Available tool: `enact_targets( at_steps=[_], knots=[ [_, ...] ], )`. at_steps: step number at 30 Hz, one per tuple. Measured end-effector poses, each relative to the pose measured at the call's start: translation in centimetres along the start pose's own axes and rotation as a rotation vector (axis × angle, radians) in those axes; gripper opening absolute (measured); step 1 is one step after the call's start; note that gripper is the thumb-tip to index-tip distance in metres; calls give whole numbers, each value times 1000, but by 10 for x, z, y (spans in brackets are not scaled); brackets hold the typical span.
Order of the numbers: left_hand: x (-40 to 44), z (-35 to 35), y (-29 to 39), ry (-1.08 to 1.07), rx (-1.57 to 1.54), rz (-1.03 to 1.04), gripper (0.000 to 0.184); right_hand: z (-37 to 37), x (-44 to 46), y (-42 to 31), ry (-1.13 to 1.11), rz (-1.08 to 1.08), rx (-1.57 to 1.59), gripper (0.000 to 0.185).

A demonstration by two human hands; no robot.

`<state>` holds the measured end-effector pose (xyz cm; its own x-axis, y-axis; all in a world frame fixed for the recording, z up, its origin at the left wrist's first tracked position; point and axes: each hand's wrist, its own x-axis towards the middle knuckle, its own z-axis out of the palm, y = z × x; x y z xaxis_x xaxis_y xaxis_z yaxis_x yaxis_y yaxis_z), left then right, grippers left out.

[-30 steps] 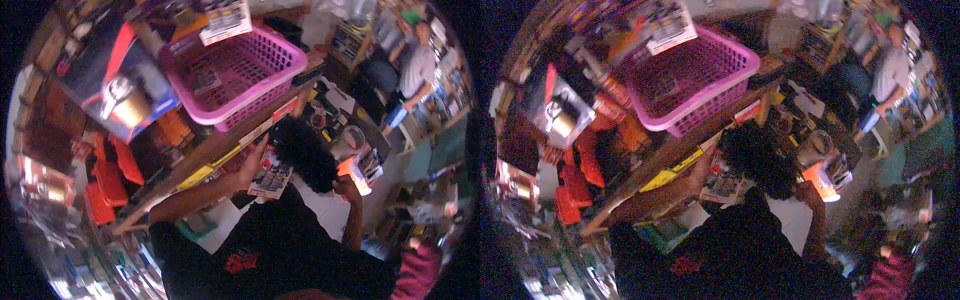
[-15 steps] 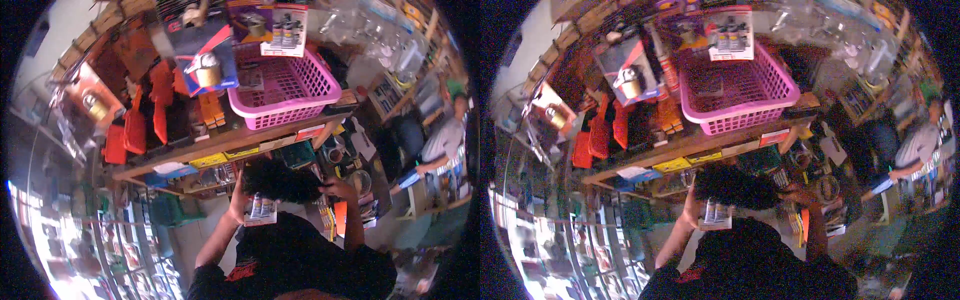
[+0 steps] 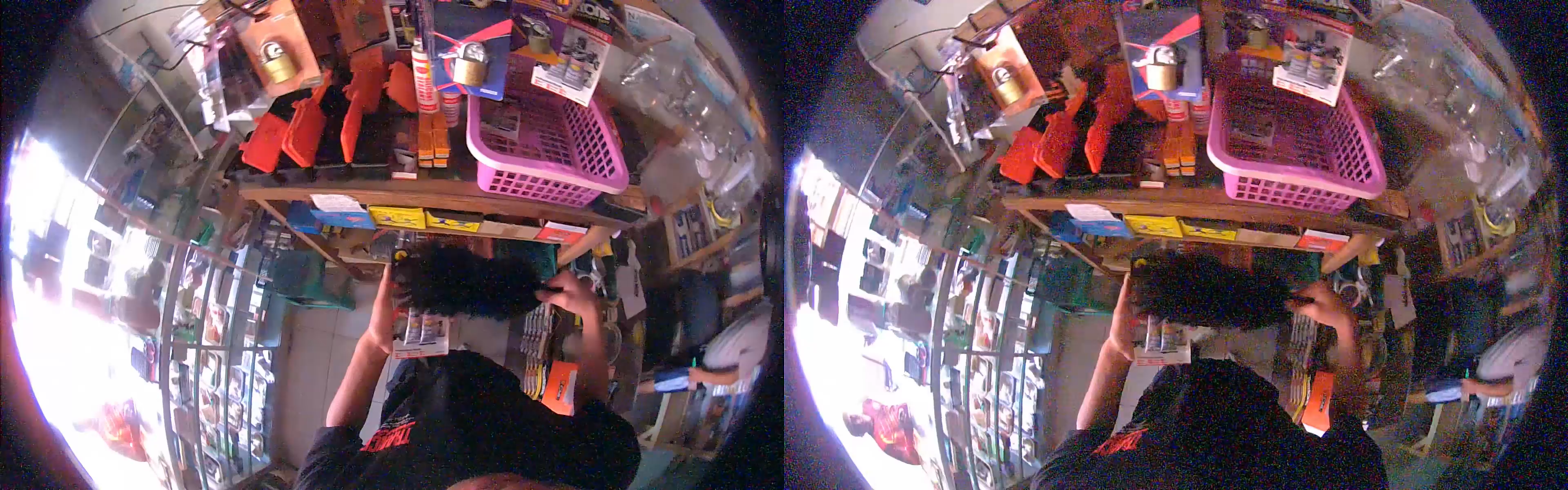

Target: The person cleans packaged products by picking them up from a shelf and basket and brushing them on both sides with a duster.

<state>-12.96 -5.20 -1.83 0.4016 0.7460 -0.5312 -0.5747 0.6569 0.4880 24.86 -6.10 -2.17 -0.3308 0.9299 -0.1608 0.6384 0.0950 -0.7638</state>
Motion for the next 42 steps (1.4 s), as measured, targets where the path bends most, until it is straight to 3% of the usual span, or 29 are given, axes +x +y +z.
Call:
enact_targets(
  at_steps=[1, 2, 5, 6, 7, 9, 11, 12, 13, 14, 16, 19, 20, 23, 24, 26, 28, 31, 32, 35, 36, 38, 41, 42],
  knots=[
    [-7, 4, -3, 20, 19, 21, 75, 7, 4, 3, 20, -50, 18, 33],
    [-14, 11, -5, 41, 38, 42, 85, 25, 5, 30, 269, -222, -236, 34],
    [-23, 14, 1, 75, 18, 80, 109, 14, 13, 3, 164, -249, -248, 37],
    [-23, 13, 10, 70, -49, 67, 110, 2, 14, -16, 36, -118, -119, 39],
    [-24, 15, 17, 63, -117, 50, 110, 3, 17, -9, 40, -126, -71, 39],
    [-49, 43, 15, 194, 143, 307, 68, 5, 21, 10, 41, -135, 19, 39],
    [-23, 13, 3, 252, 117, 221, 57, 11, 21, 9, 80, -118, -68, 35],
    [-36, 32, 0, 235, 191, 125, 53, 15, 21, -21, 101, -111, -86, 36],
    [-34, 28, -6, 194, 233, 117, 51, 15, 21, -37, 121, -102, -102, 38],
    [-27, 20, -12, 151, 278, 110, 50, 8, 27, -39, -60, -55, -63, 38],
    [-22, 10, -13, 31, 241, 192, 45, 3, 25, -41, -52, 16, 56, 37],
    [-39, 44, 12, 175, -10, 174, 48, -1, 24, -26, -3, -38, -1, 35],
    [-43, 51, 14, 99, 6, 201, 56, 0, 26, -19, 17, -86, -60, 35],
    [-3, 1, -26, -53, -55, 9, 63, 19, 31, -7, 21, -119, -42, 34],
    [-8, 14, -31, 128, 342, 177, 63, 25, 33, -11, -2, -104, -30, 35],
    [20, -20, -55, -16, 187, 152, 60, 39, 38, -25, -35, -71, -3, 36],
    [12, -5, -40, 96, 151, 18, 57, 43, 39, -27, -82, -50, 32, 37],
    [-5, 14, -13, 200, 40, 82, 55, 43, 39, -24, -129, -14, 77, 38],
    [-4, 11, -6, 57, -67, 15, 53, 44, 40, -13, -142, 14, 66, 38],
    [9, -10, -21, 219, 112, 58, 52, 58, 44, -5, -119, 68, 79, 35],
    [18, -7, -26, 189, 183, 28, 52, 65, 45, -7, -100, 86, 93, 33],
    [52, -30, -50, 98, 242, 47, 50, 86, 54, -9, 62, -113, 210, 28],
    [43, -14, -30, 24, 105, 22, 48, 81, 56, -37, 74, -78, 297, 26],
    [36, -4, -17, 90, 211, 64, 48, 83, 57, -31, 82, -59, 283, 26]
  ],
)
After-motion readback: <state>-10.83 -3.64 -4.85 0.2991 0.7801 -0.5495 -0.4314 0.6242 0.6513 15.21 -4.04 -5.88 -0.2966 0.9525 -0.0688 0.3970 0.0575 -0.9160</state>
